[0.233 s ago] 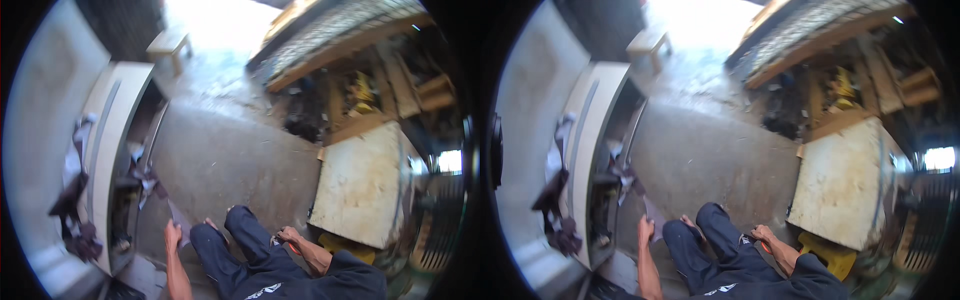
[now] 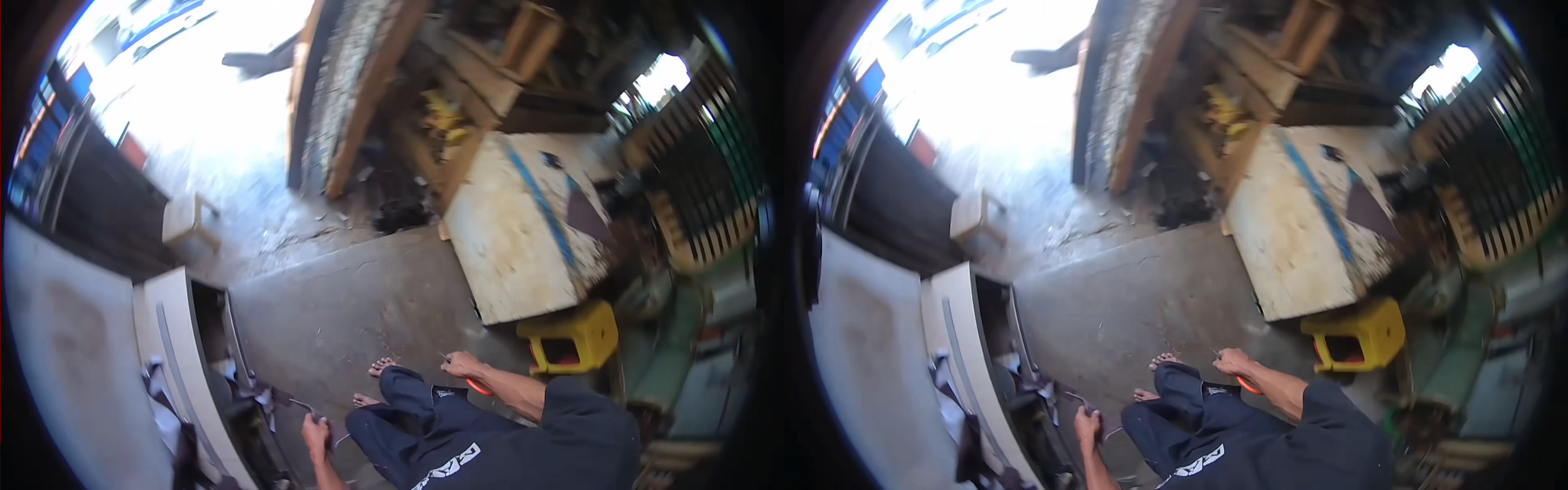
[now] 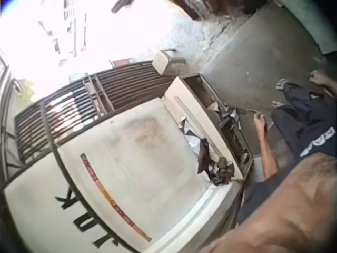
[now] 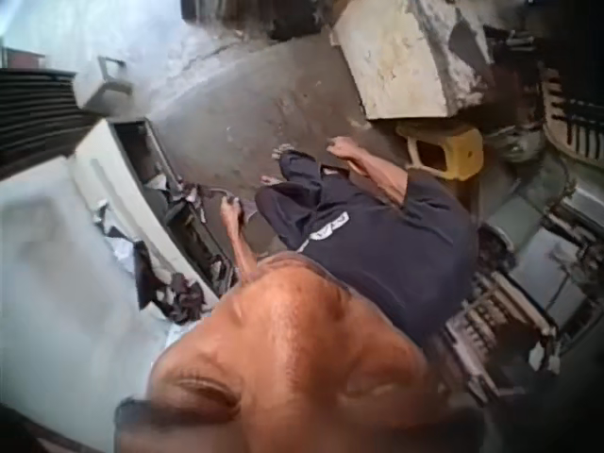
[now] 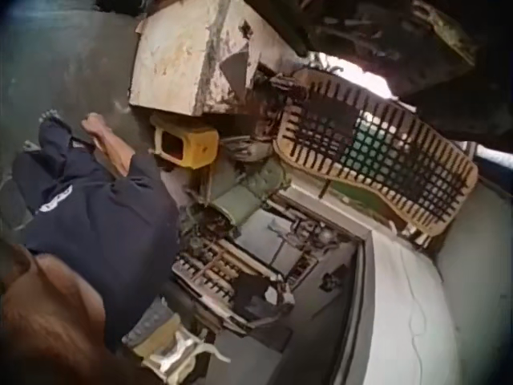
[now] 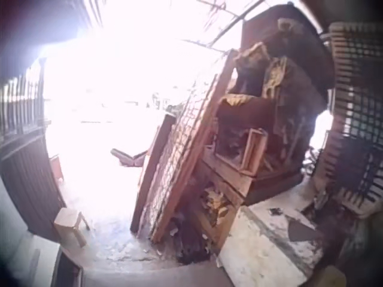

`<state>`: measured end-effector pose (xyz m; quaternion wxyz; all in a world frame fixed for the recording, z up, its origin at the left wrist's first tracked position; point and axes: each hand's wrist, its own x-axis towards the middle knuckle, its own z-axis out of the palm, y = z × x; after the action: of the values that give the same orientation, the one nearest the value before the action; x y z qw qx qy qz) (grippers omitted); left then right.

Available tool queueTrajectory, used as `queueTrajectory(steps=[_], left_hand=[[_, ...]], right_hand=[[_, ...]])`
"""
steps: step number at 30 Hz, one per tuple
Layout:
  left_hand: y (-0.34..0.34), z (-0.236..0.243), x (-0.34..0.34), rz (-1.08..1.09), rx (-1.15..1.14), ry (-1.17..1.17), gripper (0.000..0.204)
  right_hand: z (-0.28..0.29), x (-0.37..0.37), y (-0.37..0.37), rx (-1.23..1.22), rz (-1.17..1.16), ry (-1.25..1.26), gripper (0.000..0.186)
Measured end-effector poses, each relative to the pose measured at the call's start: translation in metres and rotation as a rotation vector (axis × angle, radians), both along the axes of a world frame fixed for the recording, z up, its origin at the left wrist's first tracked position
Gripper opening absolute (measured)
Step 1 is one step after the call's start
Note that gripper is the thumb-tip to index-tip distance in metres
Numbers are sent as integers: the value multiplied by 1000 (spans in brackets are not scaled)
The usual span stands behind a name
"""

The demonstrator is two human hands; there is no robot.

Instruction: The person cuts a strip of material using scissors, aligns fabric pieces together, and stitches them along the edges using a sewing machine.

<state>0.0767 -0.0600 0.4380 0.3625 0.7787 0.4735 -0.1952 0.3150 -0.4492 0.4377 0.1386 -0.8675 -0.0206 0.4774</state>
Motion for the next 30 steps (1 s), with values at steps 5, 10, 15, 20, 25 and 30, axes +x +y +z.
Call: queueTrajectory(steps=[5, 10, 15, 20, 25, 30], left_hand=[[-32, 103, 90, -373, -69, -177, 44], [-108, 172, 208, -480, -482, -435, 39], [-279, 289, 331, -545, -644, -735, 39], [-439, 360, 439, -493, -875, -1081, 35], [-528, 291, 518, -335, -923, -1089, 40], [-527, 133, 528, -289, -325, -708, 59]], right_hand=[[88, -60, -35, 153, -301, -4, 41], [90, -140, -124, 125, -445, -51, 32], [85, -182, -240, 98, -873, -16, 32], [43, -222, -378, 80, -1026, -81, 34], [60, -262, -467, -31, -1598, -200, 28], [70, -276, -487, -57, -1518, -88, 23]])
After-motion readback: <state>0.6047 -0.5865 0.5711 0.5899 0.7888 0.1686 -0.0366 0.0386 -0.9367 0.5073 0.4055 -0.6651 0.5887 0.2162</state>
